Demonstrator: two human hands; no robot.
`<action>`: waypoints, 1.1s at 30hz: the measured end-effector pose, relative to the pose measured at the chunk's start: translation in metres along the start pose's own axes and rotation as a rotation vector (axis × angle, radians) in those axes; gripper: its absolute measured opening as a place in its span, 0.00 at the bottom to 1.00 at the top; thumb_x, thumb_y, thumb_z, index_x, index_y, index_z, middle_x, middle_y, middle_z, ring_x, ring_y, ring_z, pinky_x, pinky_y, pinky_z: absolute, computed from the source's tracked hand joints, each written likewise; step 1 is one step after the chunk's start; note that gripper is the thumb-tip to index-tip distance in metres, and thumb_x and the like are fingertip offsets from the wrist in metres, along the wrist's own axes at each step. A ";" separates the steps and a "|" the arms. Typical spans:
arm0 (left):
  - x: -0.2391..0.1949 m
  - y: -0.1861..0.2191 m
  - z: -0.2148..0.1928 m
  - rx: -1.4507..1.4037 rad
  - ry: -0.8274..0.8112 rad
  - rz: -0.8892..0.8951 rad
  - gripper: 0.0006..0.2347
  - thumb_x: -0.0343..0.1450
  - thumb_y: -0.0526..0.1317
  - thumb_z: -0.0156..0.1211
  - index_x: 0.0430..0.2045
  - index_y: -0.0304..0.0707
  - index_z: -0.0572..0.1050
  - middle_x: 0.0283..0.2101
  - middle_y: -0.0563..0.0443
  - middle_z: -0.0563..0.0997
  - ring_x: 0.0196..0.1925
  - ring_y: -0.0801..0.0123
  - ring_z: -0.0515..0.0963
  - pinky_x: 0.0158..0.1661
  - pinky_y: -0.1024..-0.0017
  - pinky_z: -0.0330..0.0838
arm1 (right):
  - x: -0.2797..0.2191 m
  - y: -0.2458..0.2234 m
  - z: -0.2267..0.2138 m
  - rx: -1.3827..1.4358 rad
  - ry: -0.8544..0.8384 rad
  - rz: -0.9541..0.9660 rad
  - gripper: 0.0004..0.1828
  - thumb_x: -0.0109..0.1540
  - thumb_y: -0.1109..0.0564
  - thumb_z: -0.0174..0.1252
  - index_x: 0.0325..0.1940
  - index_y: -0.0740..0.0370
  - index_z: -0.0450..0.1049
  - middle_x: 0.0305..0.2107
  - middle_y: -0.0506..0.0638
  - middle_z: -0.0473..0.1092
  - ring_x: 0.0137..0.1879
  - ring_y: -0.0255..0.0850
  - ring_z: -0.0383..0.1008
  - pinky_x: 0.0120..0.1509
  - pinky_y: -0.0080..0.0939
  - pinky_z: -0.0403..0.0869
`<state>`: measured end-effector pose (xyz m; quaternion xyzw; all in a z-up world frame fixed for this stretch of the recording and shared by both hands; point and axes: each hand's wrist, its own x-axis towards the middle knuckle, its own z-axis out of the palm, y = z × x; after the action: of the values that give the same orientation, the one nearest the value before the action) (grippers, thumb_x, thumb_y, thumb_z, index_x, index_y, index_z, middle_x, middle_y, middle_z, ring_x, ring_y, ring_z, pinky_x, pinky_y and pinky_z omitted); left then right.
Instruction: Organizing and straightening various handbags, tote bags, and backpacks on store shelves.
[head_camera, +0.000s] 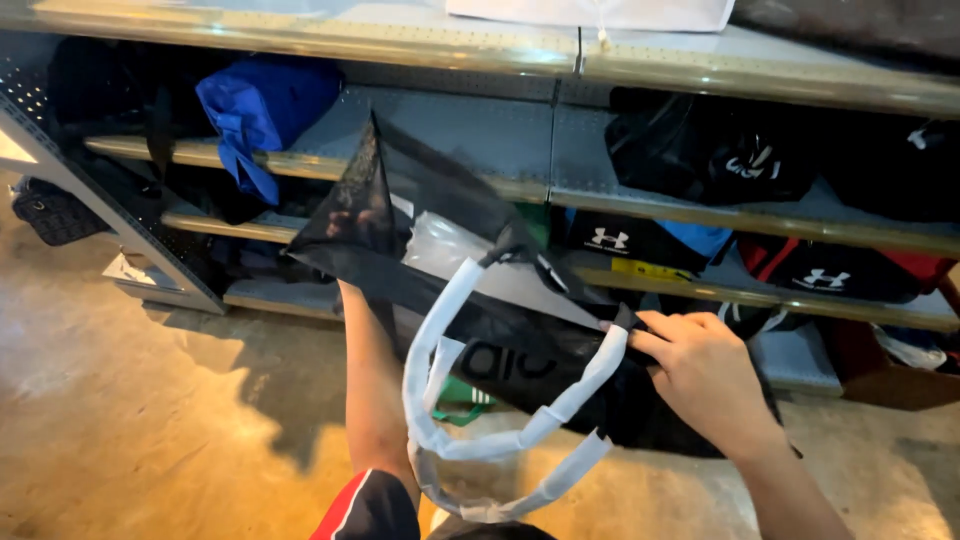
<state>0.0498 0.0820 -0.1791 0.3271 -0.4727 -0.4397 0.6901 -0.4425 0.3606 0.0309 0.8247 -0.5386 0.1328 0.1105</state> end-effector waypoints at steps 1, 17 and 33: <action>-0.003 0.000 0.000 -0.001 0.000 0.005 0.15 0.80 0.40 0.53 0.60 0.34 0.73 0.57 0.42 0.78 0.59 0.55 0.74 0.59 0.58 0.68 | 0.000 0.000 0.006 -0.003 0.004 -0.002 0.24 0.47 0.64 0.63 0.47 0.49 0.80 0.53 0.43 0.74 0.53 0.44 0.75 0.62 0.45 0.71; 0.000 0.040 -0.019 0.187 0.003 0.027 0.10 0.69 0.38 0.67 0.36 0.27 0.81 0.37 0.51 0.84 0.39 0.70 0.79 0.42 0.70 0.74 | 0.050 0.022 0.103 0.096 0.598 0.124 0.17 0.45 0.52 0.66 0.37 0.54 0.82 0.39 0.48 0.77 0.44 0.42 0.75 0.55 0.48 0.67; 0.117 0.099 0.143 -0.073 -0.284 0.258 0.26 0.74 0.45 0.45 0.59 0.15 0.69 0.65 0.29 0.74 0.66 0.51 0.74 0.65 0.59 0.61 | 0.162 0.229 0.137 -0.443 1.201 -0.168 0.10 0.50 0.47 0.67 0.16 0.48 0.77 0.17 0.37 0.76 0.17 0.29 0.60 0.31 0.35 0.53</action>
<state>-0.0359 0.0089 -0.0024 0.1734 -0.5869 -0.4063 0.6785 -0.5771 0.0867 -0.0340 0.6041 -0.3311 0.4477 0.5701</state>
